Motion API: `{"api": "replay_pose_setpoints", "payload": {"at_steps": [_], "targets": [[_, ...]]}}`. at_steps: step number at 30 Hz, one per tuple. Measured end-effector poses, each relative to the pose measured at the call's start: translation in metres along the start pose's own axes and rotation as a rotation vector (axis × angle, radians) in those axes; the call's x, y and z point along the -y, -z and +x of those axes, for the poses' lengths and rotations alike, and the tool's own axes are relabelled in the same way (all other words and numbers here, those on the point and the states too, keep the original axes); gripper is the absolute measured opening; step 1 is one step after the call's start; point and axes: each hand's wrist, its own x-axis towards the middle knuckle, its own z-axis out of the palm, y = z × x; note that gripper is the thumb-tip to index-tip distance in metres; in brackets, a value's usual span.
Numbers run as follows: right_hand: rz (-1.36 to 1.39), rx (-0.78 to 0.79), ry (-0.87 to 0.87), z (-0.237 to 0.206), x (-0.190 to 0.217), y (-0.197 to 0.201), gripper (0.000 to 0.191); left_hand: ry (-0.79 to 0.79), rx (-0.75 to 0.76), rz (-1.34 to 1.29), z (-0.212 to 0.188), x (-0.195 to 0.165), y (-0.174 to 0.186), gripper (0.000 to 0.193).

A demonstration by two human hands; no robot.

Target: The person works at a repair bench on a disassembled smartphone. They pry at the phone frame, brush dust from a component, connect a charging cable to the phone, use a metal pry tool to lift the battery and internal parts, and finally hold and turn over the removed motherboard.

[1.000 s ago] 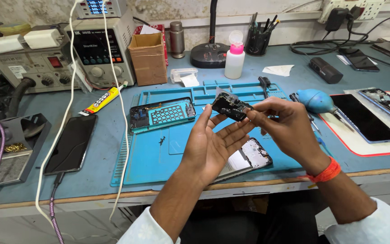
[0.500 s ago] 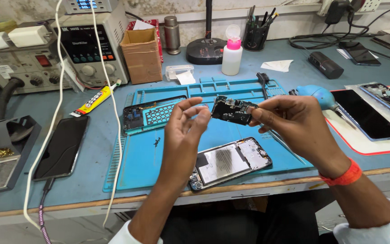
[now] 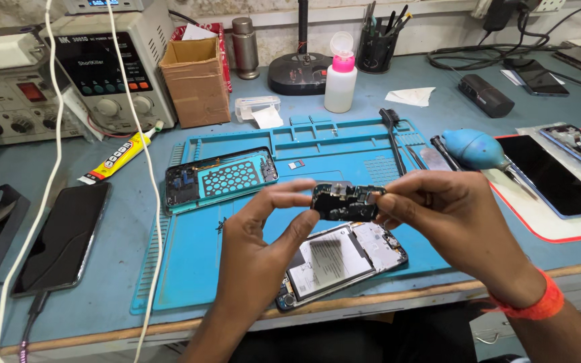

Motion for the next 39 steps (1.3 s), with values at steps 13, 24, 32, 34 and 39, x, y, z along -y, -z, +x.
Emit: {"api": "replay_pose_setpoints", "payload": {"at_steps": [13,24,32,34,39], "targets": [[0.041,0.019,0.053,-0.009,-0.007,-0.008,0.018,0.254,-0.130,-0.301,-0.011,0.007,-0.005,0.018],[0.114,-0.061,0.131,-0.015,-0.012,-0.021,0.076,0.453,-0.148,-0.768,-0.005,0.010,-0.020,0.016],[0.098,-0.097,0.028,-0.018,-0.022,-0.020,0.071,0.464,-0.103,-0.785,-0.007,0.013,-0.024,0.014],[0.129,-0.105,0.027,-0.018,-0.025,-0.020,0.070,0.475,-0.093,-0.780,-0.008,0.014,-0.025,0.014],[0.156,-0.106,0.038,-0.019,-0.030,-0.019,0.070,0.528,-0.084,-0.767,-0.009,0.020,-0.025,0.017]]}}
